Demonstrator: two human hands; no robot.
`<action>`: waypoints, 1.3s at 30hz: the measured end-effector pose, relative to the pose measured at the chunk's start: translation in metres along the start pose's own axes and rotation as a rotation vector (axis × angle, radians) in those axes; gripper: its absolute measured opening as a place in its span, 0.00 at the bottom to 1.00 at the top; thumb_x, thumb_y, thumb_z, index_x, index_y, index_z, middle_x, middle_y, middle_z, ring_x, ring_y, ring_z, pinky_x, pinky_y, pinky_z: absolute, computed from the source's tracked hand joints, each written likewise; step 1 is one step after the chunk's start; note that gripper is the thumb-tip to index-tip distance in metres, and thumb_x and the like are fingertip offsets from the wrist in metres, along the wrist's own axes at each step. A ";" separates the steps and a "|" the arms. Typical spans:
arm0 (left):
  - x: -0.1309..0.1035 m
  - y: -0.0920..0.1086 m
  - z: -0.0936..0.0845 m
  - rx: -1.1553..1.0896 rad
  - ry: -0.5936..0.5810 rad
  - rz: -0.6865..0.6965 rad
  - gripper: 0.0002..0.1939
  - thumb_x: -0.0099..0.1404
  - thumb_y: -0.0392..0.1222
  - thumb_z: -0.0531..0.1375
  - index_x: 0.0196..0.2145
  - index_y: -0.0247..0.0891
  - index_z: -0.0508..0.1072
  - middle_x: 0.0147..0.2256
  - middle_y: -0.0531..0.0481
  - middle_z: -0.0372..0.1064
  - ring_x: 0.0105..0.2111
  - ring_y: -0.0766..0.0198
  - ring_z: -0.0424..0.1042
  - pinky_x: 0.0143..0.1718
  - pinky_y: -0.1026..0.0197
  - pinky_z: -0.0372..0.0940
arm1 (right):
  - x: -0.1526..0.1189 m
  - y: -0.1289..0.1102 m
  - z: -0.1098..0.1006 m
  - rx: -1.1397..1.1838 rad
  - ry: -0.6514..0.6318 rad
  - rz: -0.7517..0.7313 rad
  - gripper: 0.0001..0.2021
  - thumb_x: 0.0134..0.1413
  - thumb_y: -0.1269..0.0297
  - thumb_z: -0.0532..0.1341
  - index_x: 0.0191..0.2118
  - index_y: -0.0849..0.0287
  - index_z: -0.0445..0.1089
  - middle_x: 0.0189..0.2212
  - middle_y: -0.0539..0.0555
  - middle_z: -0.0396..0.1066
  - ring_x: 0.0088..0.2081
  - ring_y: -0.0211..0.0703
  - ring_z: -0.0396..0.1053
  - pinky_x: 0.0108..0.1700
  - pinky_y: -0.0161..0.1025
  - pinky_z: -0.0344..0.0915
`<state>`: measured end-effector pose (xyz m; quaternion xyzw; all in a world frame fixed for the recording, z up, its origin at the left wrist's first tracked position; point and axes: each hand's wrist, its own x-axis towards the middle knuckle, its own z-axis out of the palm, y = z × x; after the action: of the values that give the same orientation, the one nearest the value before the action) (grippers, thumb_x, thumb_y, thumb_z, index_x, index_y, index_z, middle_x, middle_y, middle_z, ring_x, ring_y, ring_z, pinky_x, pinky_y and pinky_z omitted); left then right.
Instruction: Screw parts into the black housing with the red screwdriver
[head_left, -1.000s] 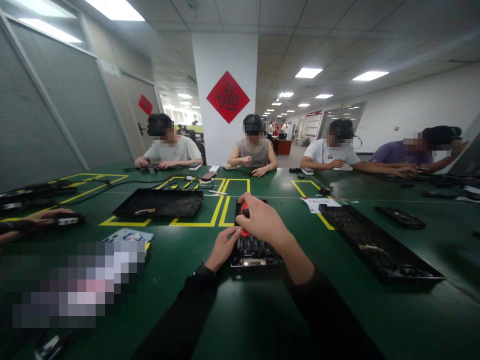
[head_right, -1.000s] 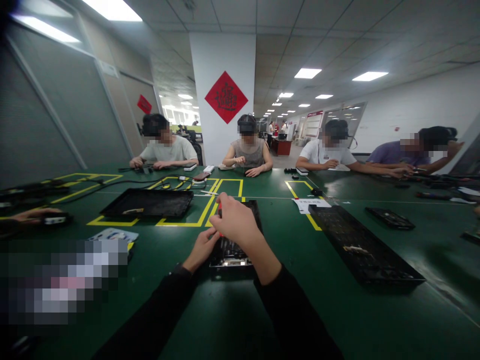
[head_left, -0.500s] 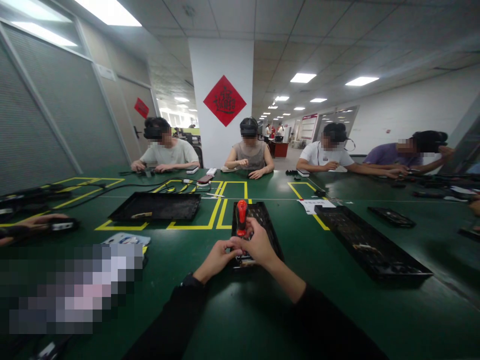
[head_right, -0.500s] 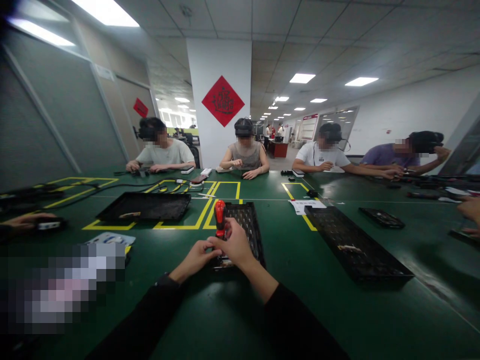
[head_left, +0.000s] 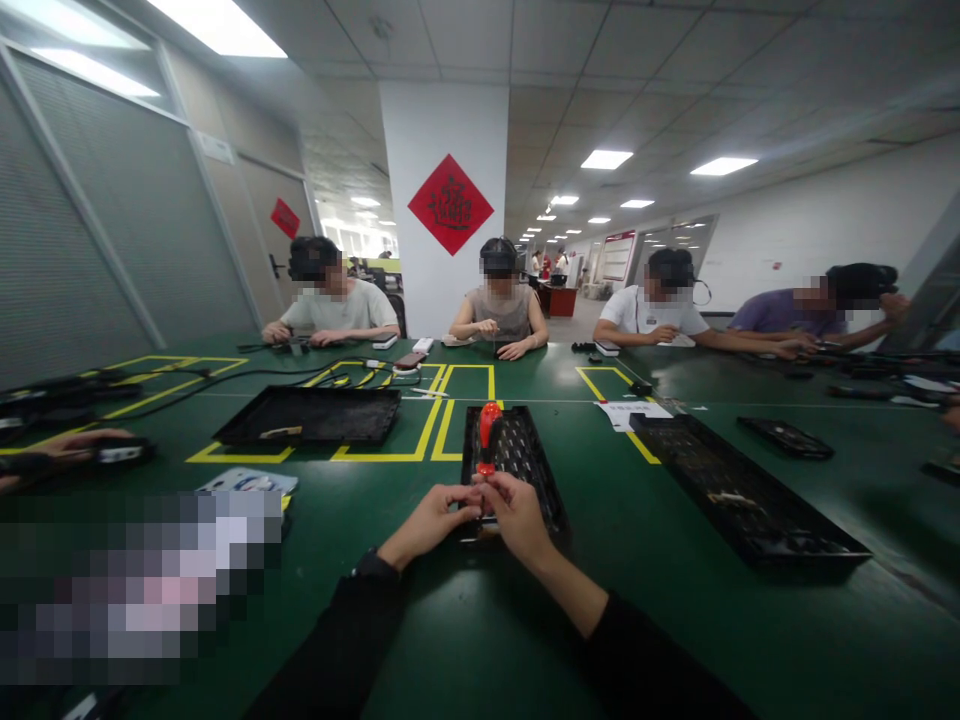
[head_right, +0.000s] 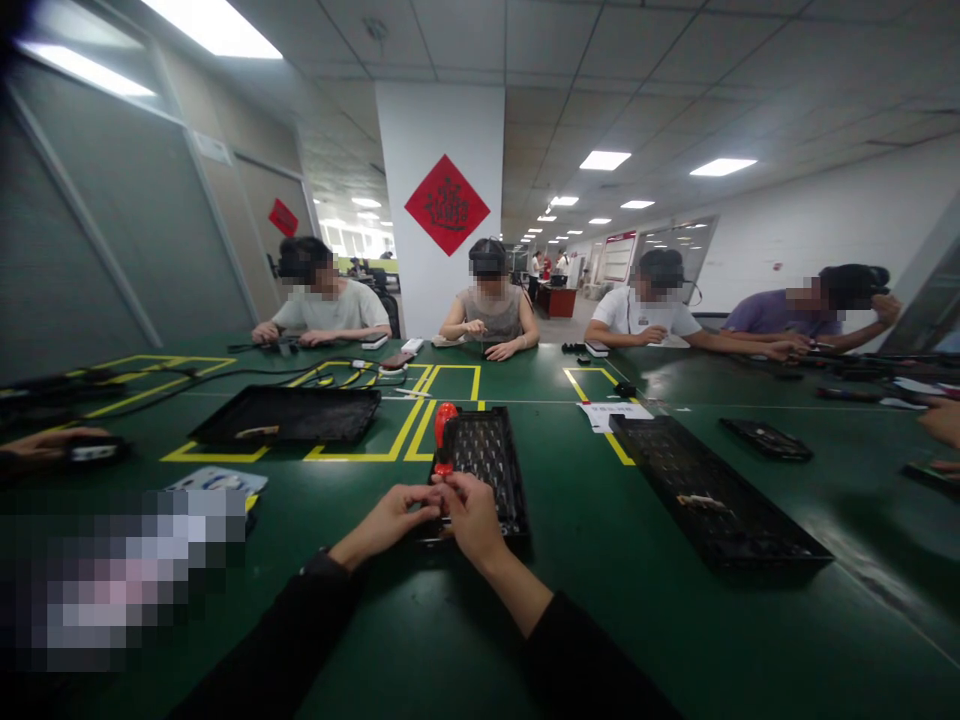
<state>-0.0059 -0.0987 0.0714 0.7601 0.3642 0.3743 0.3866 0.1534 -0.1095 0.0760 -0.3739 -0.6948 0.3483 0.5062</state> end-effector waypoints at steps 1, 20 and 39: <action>0.000 0.000 0.000 -0.001 -0.002 -0.001 0.11 0.57 0.44 0.57 0.29 0.33 0.74 0.31 0.49 0.72 0.33 0.62 0.68 0.40 0.62 0.61 | 0.000 0.000 -0.001 -0.022 0.002 0.002 0.13 0.59 0.63 0.50 0.39 0.61 0.70 0.42 0.56 0.70 0.41 0.41 0.68 0.43 0.38 0.64; 0.002 -0.007 -0.003 -0.005 -0.014 -0.022 0.09 0.56 0.41 0.59 0.31 0.32 0.72 0.33 0.47 0.71 0.35 0.63 0.67 0.41 0.62 0.60 | 0.000 0.006 0.000 0.010 0.102 -0.126 0.07 0.54 0.70 0.54 0.36 0.60 0.69 0.32 0.53 0.71 0.34 0.40 0.69 0.39 0.36 0.64; 0.005 -0.011 0.000 0.000 0.014 -0.019 0.07 0.54 0.40 0.60 0.28 0.32 0.70 0.27 0.51 0.68 0.29 0.67 0.66 0.34 0.64 0.61 | 0.000 0.004 0.003 0.039 0.068 -0.068 0.08 0.55 0.63 0.56 0.35 0.60 0.68 0.29 0.51 0.70 0.32 0.39 0.68 0.36 0.35 0.64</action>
<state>-0.0066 -0.0899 0.0633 0.7540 0.3740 0.3759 0.3877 0.1512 -0.1078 0.0724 -0.3519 -0.6824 0.3314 0.5483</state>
